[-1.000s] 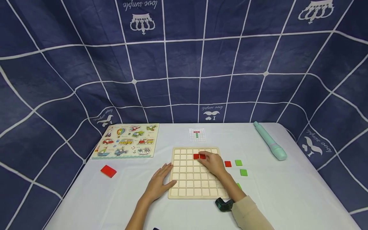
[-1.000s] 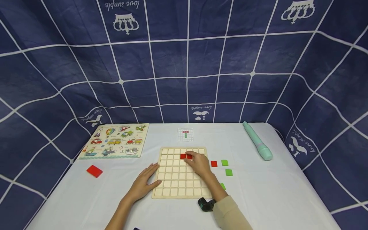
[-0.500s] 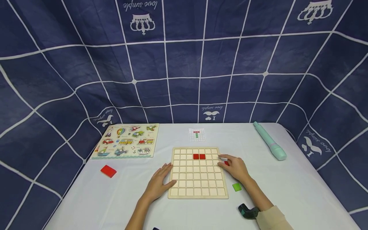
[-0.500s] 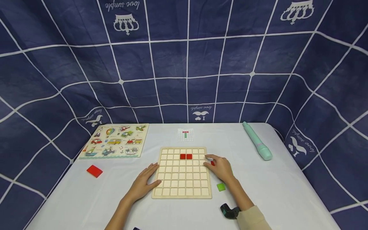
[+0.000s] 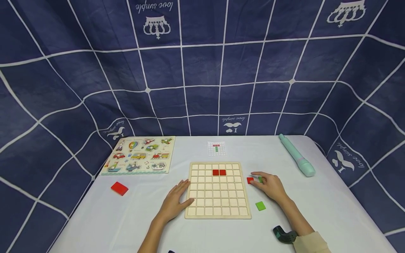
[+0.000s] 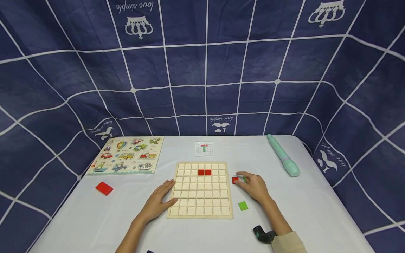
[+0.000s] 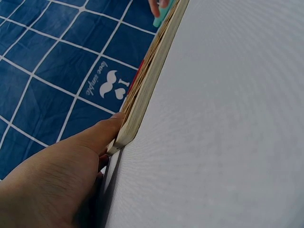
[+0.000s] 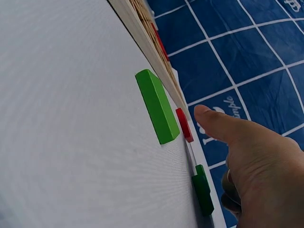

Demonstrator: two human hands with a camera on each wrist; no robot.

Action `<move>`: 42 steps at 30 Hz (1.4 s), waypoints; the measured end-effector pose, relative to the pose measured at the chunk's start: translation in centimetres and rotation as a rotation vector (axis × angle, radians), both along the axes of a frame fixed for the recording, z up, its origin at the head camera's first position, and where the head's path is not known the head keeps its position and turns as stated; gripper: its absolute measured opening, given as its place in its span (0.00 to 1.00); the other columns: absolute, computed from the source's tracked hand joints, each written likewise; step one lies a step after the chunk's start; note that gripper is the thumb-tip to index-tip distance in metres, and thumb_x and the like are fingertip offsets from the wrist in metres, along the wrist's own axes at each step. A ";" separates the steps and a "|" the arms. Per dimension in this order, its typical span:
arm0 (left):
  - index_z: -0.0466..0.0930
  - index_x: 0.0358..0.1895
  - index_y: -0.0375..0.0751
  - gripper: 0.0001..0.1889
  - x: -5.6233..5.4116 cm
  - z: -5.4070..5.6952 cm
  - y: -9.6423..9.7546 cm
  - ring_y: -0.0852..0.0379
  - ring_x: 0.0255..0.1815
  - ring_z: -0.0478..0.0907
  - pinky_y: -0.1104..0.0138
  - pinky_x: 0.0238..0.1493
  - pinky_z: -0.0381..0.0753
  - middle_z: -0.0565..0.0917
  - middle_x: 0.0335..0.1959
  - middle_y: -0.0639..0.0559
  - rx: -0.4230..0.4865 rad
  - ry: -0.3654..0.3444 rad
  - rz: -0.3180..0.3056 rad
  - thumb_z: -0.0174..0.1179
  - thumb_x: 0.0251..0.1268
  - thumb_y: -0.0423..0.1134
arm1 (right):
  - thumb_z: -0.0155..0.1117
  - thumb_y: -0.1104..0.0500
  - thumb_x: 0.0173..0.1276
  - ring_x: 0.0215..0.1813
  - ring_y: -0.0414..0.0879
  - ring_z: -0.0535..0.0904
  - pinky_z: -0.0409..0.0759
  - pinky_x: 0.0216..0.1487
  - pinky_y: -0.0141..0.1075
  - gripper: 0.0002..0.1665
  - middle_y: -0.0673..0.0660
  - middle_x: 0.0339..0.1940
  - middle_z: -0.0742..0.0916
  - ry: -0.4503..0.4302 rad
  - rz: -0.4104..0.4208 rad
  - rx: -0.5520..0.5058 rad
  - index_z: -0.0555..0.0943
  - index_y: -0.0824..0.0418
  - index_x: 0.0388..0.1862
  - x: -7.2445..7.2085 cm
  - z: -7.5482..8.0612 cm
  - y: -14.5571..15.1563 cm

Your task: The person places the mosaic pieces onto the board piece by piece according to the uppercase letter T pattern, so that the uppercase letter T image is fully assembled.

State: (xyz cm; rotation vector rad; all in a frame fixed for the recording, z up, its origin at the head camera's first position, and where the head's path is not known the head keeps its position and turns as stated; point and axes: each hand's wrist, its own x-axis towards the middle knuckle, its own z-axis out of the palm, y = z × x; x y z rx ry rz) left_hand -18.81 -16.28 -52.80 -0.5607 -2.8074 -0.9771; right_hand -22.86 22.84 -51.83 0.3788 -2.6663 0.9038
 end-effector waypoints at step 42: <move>0.64 0.67 0.43 0.36 -0.1 -0.1 0.1 0.51 0.71 0.53 0.55 0.69 0.50 0.63 0.68 0.51 -0.004 -0.023 0.013 0.61 0.57 0.56 | 0.70 0.42 0.52 0.13 0.35 0.51 0.50 0.13 0.29 0.22 0.42 0.07 0.62 0.045 -0.014 0.045 0.84 0.54 0.41 0.4 0.3 -4.9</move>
